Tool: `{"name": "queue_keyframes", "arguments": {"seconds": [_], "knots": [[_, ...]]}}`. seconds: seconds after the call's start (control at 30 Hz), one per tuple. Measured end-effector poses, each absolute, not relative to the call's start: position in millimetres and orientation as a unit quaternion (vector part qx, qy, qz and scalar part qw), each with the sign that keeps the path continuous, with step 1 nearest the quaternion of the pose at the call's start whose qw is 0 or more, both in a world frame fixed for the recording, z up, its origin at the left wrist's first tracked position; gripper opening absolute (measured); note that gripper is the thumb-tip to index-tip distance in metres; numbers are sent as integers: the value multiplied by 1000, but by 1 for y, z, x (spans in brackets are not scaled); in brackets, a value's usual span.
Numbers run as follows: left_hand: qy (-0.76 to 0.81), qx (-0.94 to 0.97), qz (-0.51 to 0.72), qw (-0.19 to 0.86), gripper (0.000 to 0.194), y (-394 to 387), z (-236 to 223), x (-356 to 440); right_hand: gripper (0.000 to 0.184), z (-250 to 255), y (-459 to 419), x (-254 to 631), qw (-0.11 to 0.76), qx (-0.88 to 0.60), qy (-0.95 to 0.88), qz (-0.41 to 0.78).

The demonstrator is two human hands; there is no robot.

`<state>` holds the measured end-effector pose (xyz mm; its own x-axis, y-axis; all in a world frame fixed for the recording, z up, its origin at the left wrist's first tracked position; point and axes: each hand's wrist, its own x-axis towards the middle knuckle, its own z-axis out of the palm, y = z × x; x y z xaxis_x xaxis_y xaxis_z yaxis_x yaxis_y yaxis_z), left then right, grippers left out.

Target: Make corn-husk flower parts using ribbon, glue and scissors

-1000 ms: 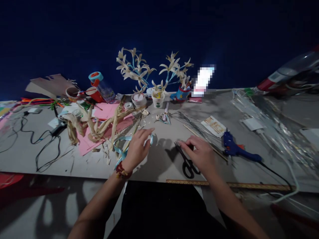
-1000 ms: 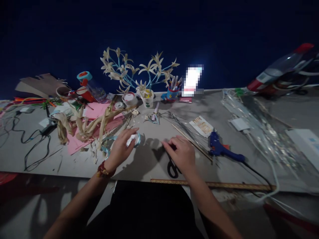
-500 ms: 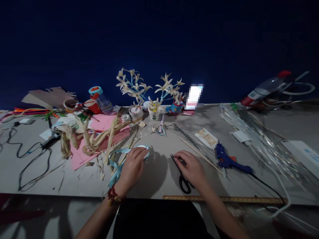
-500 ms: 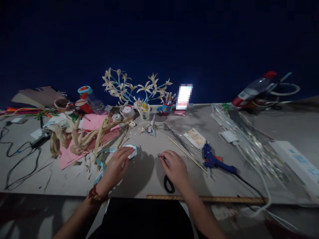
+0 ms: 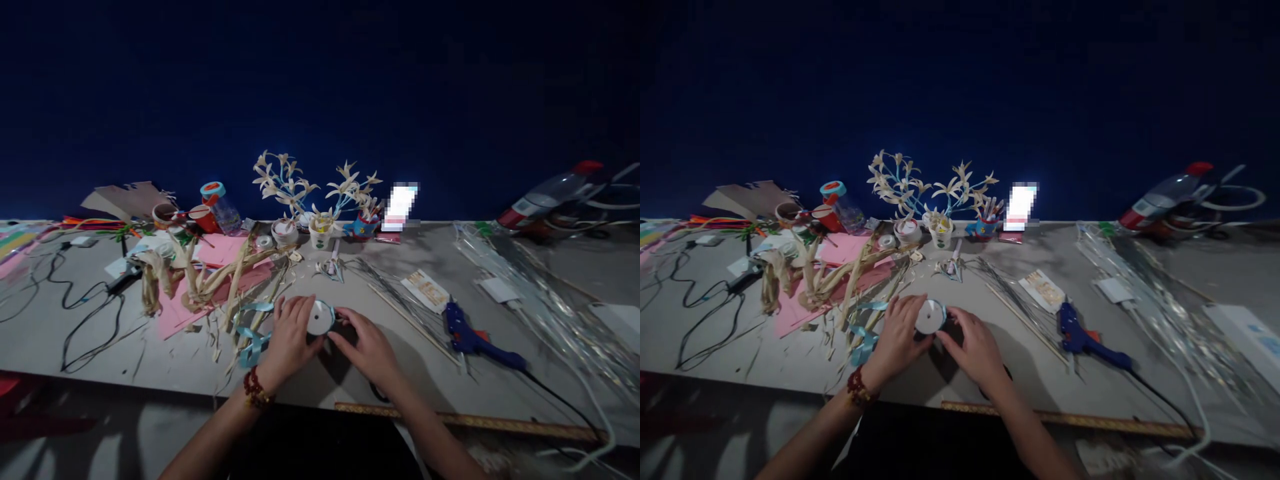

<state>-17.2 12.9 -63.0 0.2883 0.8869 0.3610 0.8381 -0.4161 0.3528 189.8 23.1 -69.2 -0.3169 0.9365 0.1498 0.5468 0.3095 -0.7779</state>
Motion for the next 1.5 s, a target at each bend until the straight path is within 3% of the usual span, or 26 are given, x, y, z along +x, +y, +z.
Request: {"name": "queue_keyframes", "arguments": {"seconds": [0.1, 0.2, 0.33, 0.5, 0.77, 0.9, 0.93, 1.03, 1.13, 1.5], "knots": [[508, 802, 308, 67, 77, 8, -62, -9, 49, -75, 24, 184, 367, -500, -673, 403], [488, 794, 356, 69, 77, 5, -66, -8, 47, -77, 27, 183, 419, -479, -615, 466], [510, 787, 340, 65, 77, 2, -75, -11, 42, -77, 33, 181, 425, -466, -599, 493], [579, 756, 299, 70, 81, 7, -85, -15, 32, -85, 53, 173, 386, -467, -660, 445], [617, 745, 253, 23, 59, 10, -78, -17, 28, -85, 78, 168, 340, -507, -727, 315], [590, 759, 274, 20, 15, 7, -66, -46, 28, -76, 68, 176, 282, -499, -796, 195], [601, 750, 275, 11, 12, 9, -64, -57, 27, -75, 64, 178, 268, -492, -809, 181], [643, 718, 265, -19, 18, 23, -59, -92, 21, -72, 55, 185, 251, -473, -824, 187], [658, 717, 230, -33, 10, 40, -62, -110, 18, -69, 47, 187, 247, -462, -825, 213], [621, 755, 209, -20, 13, 49, -65, -107, 19, -57, 31, 199, 298, -463, -792, 264]]}}
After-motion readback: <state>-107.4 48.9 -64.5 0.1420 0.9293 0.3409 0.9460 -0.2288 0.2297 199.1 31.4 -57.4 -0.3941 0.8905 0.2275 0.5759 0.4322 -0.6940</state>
